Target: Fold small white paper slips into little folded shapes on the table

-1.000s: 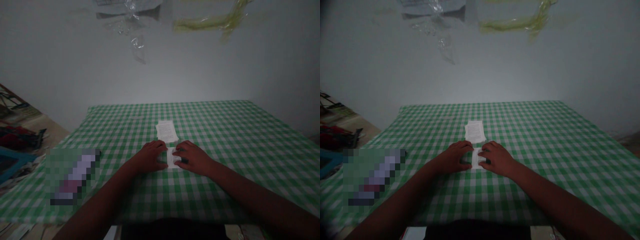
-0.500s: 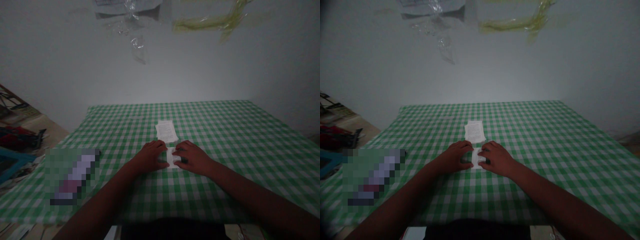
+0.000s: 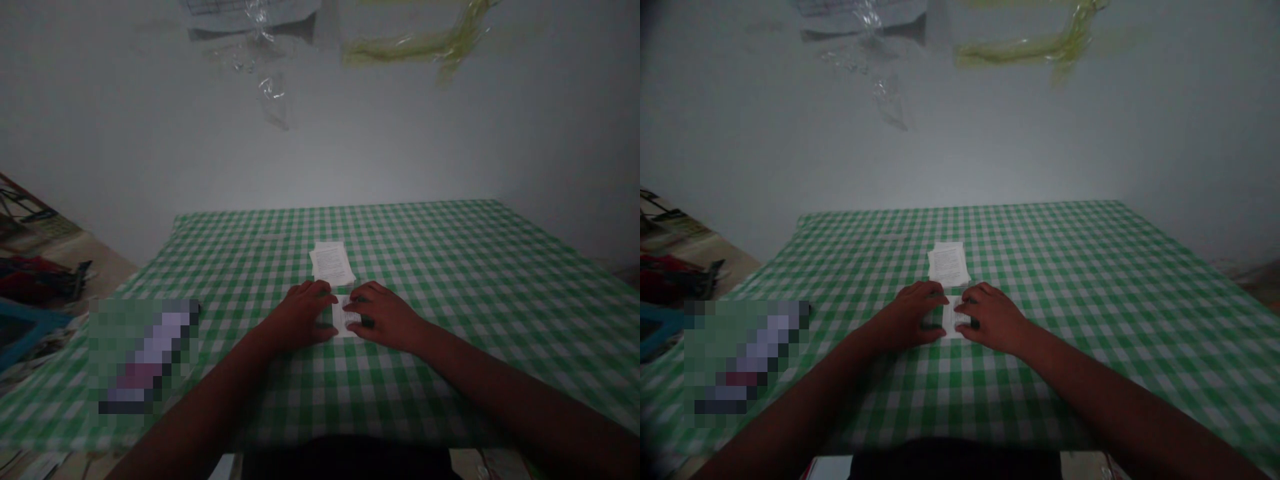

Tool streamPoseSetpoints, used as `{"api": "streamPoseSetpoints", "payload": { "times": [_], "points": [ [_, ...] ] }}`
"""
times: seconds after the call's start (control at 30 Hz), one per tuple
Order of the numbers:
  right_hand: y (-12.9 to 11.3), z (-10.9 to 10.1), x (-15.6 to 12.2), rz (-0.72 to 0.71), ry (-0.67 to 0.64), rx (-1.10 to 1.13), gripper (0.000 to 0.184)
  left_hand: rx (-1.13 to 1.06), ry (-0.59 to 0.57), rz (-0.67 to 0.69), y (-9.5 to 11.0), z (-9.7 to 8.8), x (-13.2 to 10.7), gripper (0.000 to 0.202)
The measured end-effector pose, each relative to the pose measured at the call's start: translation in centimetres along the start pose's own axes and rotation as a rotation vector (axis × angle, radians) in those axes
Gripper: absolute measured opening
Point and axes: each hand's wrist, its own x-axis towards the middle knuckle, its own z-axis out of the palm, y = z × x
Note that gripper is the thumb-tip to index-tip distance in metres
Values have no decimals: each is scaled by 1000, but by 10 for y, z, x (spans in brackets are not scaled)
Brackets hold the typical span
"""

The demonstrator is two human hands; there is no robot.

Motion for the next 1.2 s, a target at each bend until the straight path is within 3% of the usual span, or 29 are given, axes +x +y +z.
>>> {"api": "streamPoseSetpoints", "payload": {
  "times": [0.17,0.47,1.2],
  "points": [
    [0,1,0,-6,0,-5,33,-52,-32,93,2,0,1,38],
    [-1,-2,-1,12,-20,-5,33,-31,-35,-57,4,-3,-2,35],
    [4,-11,-4,45,-69,-4,31,-18,-57,-59,4,-1,-2,37]
  ]
}}
